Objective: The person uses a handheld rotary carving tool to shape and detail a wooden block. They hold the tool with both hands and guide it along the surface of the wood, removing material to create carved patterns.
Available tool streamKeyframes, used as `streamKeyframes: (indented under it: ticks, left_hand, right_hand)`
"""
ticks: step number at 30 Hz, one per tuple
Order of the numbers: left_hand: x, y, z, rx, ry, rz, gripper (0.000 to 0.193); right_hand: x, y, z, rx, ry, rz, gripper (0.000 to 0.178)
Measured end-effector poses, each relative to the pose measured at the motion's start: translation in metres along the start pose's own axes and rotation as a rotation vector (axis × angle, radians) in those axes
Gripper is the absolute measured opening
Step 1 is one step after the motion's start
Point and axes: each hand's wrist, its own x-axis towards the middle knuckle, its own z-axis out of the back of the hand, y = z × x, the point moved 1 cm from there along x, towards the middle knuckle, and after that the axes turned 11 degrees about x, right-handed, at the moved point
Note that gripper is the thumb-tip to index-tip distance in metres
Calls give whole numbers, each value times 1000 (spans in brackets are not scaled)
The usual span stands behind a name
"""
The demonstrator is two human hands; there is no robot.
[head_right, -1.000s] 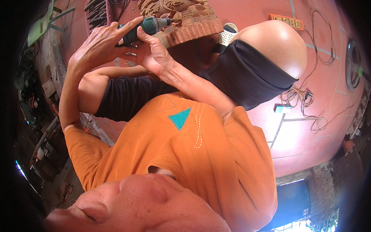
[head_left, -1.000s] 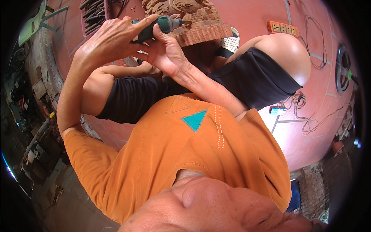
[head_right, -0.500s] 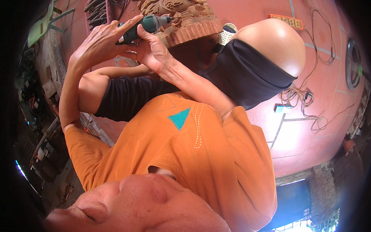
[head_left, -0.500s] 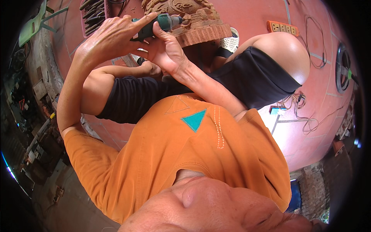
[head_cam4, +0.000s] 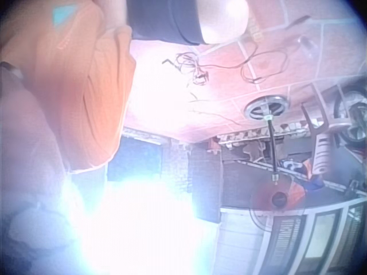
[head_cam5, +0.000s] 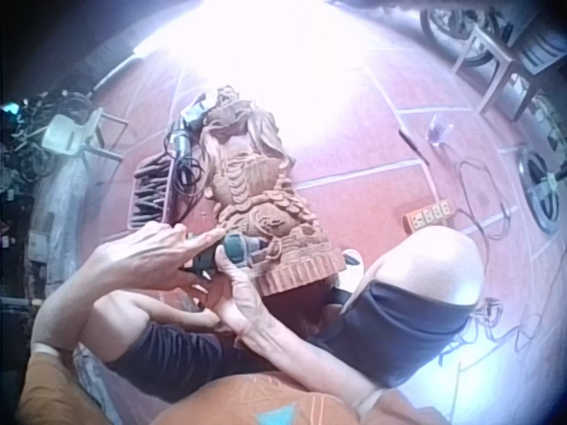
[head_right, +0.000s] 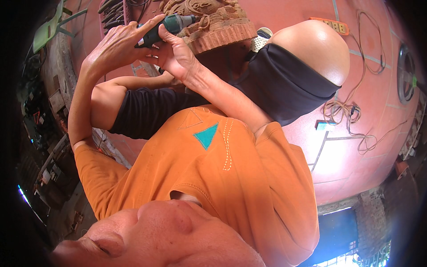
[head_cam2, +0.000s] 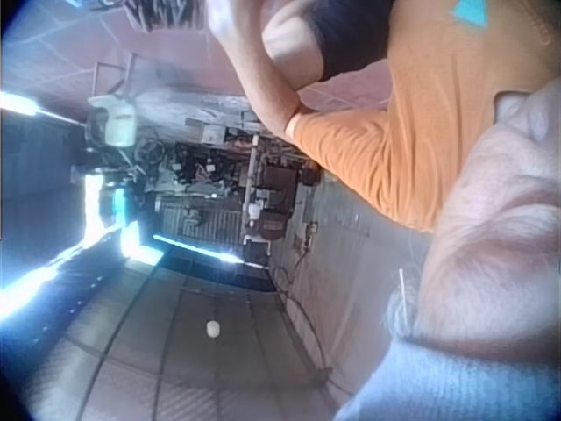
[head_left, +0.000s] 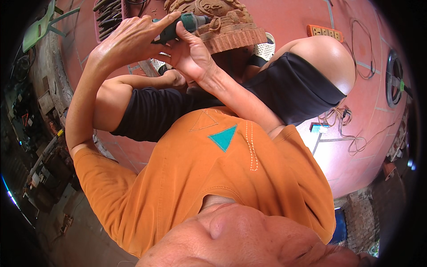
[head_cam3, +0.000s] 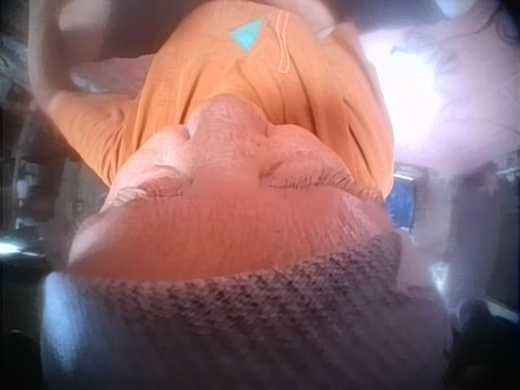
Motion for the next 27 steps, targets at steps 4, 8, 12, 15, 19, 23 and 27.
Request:
streamKeyframes:
  ticks: [4, 8, 12, 15, 19, 23, 27]
  left_hand:
    - [1, -1, 0, -3, 8, 2, 84]
    - [1, -1, -2, -23, -6, -15, 84]
    - [-1, 0, -4, -18, -24, -35, 83]
    - [-2, -2, -1, -20, -4, -31, 82]
    - [-5, -1, -1, -29, 3, -35, 83]
    - [-6, 0, -2, -40, 32, -28, 83]
    - [-8, -1, 0, -19, 55, -28, 82]
  right_hand:
    - [1, 0, 2, 7, 11, 0, 35]
    - [-2, 0, 0, 13, 12, -3, 35]
    - [-5, 0, -1, 1, 5, -3, 37]
    - [-6, -2, 0, 19, 0, -13, 39]
    - [-8, -3, -1, 24, -9, -23, 41]
    - [-9, -6, 0, 31, -27, -27, 41]
    - [-10, -8, -1, 35, -14, -31, 41]
